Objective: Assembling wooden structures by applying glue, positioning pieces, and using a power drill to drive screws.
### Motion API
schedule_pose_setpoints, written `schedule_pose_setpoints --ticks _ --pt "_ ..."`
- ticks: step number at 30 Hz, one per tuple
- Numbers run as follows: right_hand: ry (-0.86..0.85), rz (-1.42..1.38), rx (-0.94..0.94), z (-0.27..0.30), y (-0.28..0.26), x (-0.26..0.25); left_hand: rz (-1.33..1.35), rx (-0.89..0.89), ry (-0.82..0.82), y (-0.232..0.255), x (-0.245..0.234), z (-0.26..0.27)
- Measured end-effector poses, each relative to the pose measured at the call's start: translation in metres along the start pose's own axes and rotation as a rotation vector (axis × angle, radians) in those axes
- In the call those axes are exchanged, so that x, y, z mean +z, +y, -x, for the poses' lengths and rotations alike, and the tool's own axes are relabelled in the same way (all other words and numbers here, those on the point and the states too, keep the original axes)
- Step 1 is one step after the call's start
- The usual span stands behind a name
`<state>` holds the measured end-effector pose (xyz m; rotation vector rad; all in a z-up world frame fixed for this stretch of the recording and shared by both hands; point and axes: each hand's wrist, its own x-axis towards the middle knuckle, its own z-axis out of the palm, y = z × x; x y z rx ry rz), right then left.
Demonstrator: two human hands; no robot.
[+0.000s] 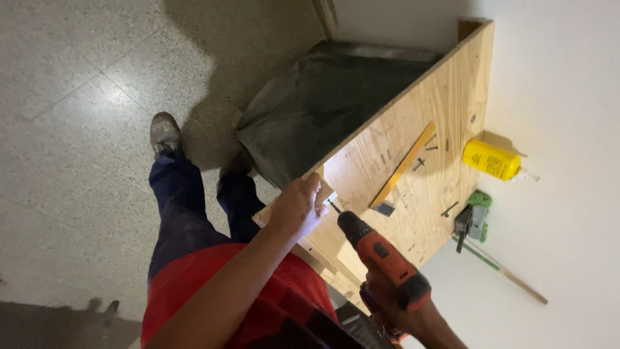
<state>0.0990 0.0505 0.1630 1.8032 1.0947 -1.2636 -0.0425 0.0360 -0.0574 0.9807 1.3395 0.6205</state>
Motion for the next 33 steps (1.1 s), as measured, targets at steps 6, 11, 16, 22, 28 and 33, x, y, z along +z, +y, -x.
schedule_pose_setpoints --ticks 6,11,16,22,28,33 --pt "0.111 -0.39 0.121 -0.006 0.007 -0.001 -0.018 -0.006 -0.011 0.001 -0.002 0.0" --pt "0.147 -0.334 0.199 0.004 -0.016 -0.006 -0.049 -0.084 -0.076 0.006 -0.004 0.001" --pt "-0.139 0.658 -0.054 -0.026 0.03 -0.006 -0.041 -0.029 -0.047 0.007 -0.007 -0.001" --pt "-0.367 1.16 -0.07 -0.025 0.0 -0.011 -0.008 -0.014 -0.044 0.003 -0.005 -0.004" --pt "-0.015 -0.543 -0.25 -0.036 0.062 -0.002 -0.045 -0.05 -0.061 0.011 -0.009 -0.003" --pt "0.19 -0.052 -0.343 -0.014 0.015 -0.012 0.049 0.014 -0.002 -0.002 0.004 -0.002"
